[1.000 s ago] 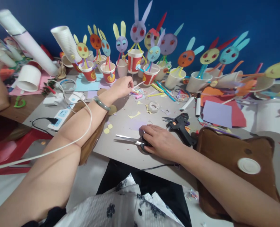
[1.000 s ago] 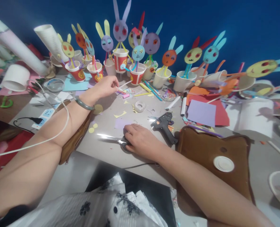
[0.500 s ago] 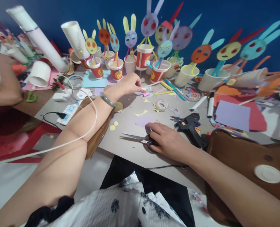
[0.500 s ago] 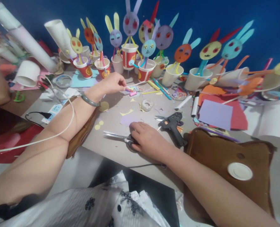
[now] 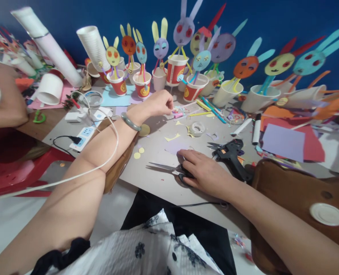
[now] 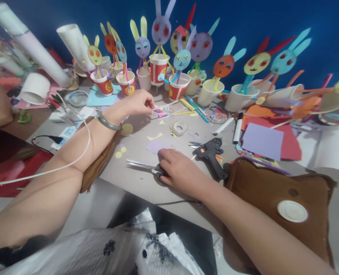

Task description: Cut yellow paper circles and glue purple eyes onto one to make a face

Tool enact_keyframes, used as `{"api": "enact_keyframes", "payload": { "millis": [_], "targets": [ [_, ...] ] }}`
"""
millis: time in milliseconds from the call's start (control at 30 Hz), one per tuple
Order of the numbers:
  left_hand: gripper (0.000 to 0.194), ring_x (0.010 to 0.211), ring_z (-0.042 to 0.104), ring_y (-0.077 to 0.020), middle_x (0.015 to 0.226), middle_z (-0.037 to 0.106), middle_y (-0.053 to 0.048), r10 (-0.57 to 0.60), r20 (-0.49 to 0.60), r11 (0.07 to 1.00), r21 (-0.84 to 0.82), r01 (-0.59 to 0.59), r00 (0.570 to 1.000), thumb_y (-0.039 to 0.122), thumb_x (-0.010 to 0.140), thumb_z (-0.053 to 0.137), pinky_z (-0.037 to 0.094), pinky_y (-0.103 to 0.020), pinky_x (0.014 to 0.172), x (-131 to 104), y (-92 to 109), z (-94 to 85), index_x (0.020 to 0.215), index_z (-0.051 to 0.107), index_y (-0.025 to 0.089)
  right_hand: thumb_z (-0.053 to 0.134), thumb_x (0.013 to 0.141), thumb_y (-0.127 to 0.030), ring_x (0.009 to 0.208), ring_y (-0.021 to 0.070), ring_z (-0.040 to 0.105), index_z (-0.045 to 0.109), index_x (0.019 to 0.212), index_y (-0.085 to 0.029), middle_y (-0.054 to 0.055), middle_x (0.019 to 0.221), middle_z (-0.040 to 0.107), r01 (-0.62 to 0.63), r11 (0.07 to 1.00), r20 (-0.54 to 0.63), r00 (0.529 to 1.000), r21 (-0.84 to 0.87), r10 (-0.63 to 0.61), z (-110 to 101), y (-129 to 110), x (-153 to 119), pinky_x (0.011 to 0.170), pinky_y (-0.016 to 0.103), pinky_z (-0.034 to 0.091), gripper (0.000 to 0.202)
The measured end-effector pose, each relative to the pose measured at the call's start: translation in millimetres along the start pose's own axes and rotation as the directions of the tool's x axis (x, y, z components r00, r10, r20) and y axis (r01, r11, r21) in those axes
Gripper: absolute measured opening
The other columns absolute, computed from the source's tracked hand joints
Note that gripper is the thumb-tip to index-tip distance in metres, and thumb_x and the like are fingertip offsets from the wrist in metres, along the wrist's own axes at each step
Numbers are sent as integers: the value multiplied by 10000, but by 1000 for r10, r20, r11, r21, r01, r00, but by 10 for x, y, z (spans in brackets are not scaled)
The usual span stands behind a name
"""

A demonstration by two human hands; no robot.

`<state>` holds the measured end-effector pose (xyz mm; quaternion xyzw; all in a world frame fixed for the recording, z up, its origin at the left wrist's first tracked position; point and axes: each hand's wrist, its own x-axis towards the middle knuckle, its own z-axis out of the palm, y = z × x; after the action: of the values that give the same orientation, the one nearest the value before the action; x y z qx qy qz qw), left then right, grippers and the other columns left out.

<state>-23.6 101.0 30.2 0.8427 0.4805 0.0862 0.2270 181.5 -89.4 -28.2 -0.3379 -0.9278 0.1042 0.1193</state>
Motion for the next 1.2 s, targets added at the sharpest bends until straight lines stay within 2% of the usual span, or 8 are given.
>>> {"api": "enact_keyframes", "payload": {
  "millis": [300, 467, 700, 800, 900, 1000, 1100, 1200],
  "targets": [
    [289, 848, 657, -187, 963, 746, -111, -10, -13, 988, 153, 12, 1000, 105, 760, 668, 466, -303, 763, 30, -60, 44, 1032, 766, 98, 709, 831, -236, 1132, 343, 652, 676, 920, -140, 221, 1268, 641, 7, 1000, 1, 1000, -19, -7, 17, 10, -7, 991, 513, 557, 135],
    [364, 895, 672, -202, 1036, 750, -116, -29, -51, 985, 169, 37, 998, 79, 780, 618, 477, -310, 800, 55, -98, 82, 1115, 750, 127, 696, 846, -244, 1152, 339, 641, 678, 946, -152, 212, 1273, 637, 2, 1000, -5, 1000, -5, -2, 1, 7, -5, 1005, 521, 551, 137],
    [353, 915, 674, -209, 1019, 762, -99, -16, -37, 970, 241, 25, 999, 144, 754, 653, 468, -295, 807, 60, -117, 130, 1087, 766, 164, 711, 838, -251, 1151, 328, 645, 684, 911, -158, 205, 1264, 640, -4, 1000, -8, 1000, 12, 5, 10, 23, 5, 1045, 541, 536, 122],
    [331, 909, 681, -223, 1036, 765, -119, 5, -49, 968, 252, 8, 999, 203, 759, 671, 459, -297, 770, 82, -151, 165, 1072, 769, 159, 719, 836, -250, 1212, 334, 632, 681, 891, -154, 217, 1300, 636, 4, 998, -10, 1000, -57, -4, -8, 54, 14, 1107, 566, 494, 117],
    [309, 854, 684, -231, 981, 768, -135, 8, -30, 963, 270, 1, 1000, 313, 794, 663, 434, -298, 697, 92, -161, 166, 1027, 776, 145, 714, 825, -193, 1337, 392, 555, 678, 872, -149, 245, 1388, 604, -51, 975, -77, 996, -217, 35, -129, 81, 14, 1160, 661, 401, 73],
    [275, 774, 673, -219, 893, 764, -122, -12, 56, 953, 303, -6, 998, 332, 790, 652, 407, -291, 646, 63, -134, 114, 945, 783, 146, 695, 827, -166, 1359, 420, 530, 680, 899, -174, 218, 1429, 598, -165, 940, -184, 976, -300, 112, -358, 70, -12, 1149, 728, 358, 74],
    [229, 771, 673, -220, 904, 770, -106, -16, 133, 941, 337, -30, 991, 245, 739, 672, 413, -287, 646, -5, -87, 22, 919, 788, 165, 680, 859, -212, 1196, 402, 637, 665, 888, -197, 191, 1311, 672, -275, 883, -286, 943, -382, 170, -618, 42, -70, 1120, 708, 386, 36],
    [272, 791, 680, -224, 932, 778, -87, -15, 223, 935, 347, -66, 975, 156, 671, 705, 442, -282, 674, -92, -33, -85, 928, 791, 184, 681, 864, -259, 965, 349, 690, 624, 816, -231, 134, 1027, 740, -394, 804, -366, 899, -445, 239, -837, 78, -177, 1063, 661, 427, 80]
  ]
}}
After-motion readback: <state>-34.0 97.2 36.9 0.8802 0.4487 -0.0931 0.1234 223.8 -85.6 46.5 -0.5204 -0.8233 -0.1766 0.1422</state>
